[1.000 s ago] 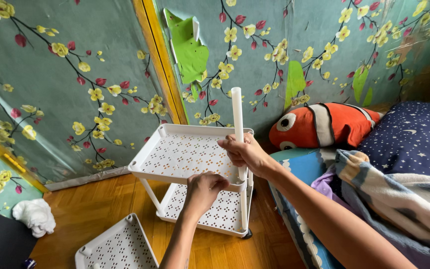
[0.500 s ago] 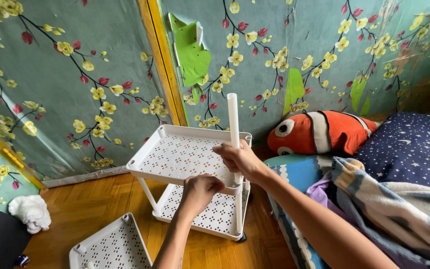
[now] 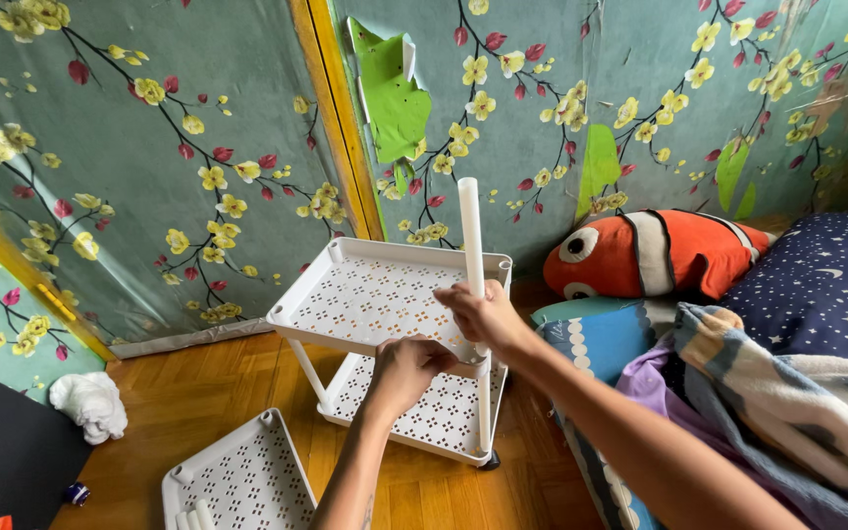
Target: The person assembles a white plastic rolling cart by inserting vertical poles into perforated trays and securing them with small plastic connectors. The person works on the floor, attaching trays and poles to build a two-tiered structure.
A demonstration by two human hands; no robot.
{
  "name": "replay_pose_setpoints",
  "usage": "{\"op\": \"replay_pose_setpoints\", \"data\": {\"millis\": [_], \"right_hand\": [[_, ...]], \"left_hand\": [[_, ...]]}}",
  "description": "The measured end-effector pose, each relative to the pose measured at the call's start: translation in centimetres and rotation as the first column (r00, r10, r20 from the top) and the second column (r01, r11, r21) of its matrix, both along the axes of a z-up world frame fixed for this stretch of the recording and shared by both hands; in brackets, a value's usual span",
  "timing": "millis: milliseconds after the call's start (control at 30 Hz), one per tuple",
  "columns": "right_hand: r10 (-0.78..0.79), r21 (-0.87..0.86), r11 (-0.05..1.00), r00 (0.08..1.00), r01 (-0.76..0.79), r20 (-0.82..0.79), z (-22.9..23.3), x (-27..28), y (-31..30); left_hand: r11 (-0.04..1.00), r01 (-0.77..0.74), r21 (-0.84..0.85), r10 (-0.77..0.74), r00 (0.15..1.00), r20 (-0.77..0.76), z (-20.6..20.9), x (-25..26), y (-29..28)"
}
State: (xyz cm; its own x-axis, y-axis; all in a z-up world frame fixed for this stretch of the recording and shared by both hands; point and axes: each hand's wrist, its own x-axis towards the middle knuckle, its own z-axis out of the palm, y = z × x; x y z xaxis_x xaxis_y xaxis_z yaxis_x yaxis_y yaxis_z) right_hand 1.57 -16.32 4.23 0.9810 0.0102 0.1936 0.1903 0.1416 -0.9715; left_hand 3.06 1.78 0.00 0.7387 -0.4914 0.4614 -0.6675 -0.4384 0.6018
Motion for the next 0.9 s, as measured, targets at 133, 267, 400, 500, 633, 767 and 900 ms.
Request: {"op": "replay_pose_setpoints", "data": {"millis": [133, 267, 400, 500, 633, 767, 900], "right_hand": [[0.208, 0.037, 0.978, 0.974, -0.206, -0.084, 0.4, 0.3, -1.6], [-0.215, 0.057, 0.975, 0.976, 0.215, 0.01, -1.1, 0.5, 0.5], [-0.458, 0.094, 0.888, 0.88, 0.449, 0.122, -1.7, 0.1, 1.6], [-0.193, -0.016, 0.981, 0.98, 0.193, -0.035, -0.3, -0.1, 0.3], [0.299, 0.005, 0.954, 0.951, -0.3, -0.076, 1.9, 0.1, -2.4], [0.198, 0.109, 0.974, 0.98, -0.199, 0.023, 1.9, 0.2, -1.9], [-0.281, 0.129, 0.955, 0.956, 0.269, 0.088, 1.2, 0.0, 0.4]], "left_hand": [[1.0, -0.009, -0.007, 0.009, 1.0, 0.019, -0.1, 0.5, -0.4], [1.0, 0.006, 0.022, -0.007, 0.999, 0.042, -0.5, 0.8, -0.7], [1.0, 0.013, -0.005, -0.013, 0.996, 0.091, -0.7, 0.6, -0.6], [1.0, -0.003, -0.018, 0.003, 1.0, 0.028, -0.3, 0.4, -0.4], [1.0, 0.001, -0.001, -0.001, 0.998, 0.057, -0.1, 0.2, -0.5], [1.0, -0.007, -0.029, 0.009, 0.998, 0.062, -0.3, 0.3, -0.7], [0.999, 0.013, -0.049, -0.004, 0.984, 0.177, -0.5, 0.4, -0.8]]}}
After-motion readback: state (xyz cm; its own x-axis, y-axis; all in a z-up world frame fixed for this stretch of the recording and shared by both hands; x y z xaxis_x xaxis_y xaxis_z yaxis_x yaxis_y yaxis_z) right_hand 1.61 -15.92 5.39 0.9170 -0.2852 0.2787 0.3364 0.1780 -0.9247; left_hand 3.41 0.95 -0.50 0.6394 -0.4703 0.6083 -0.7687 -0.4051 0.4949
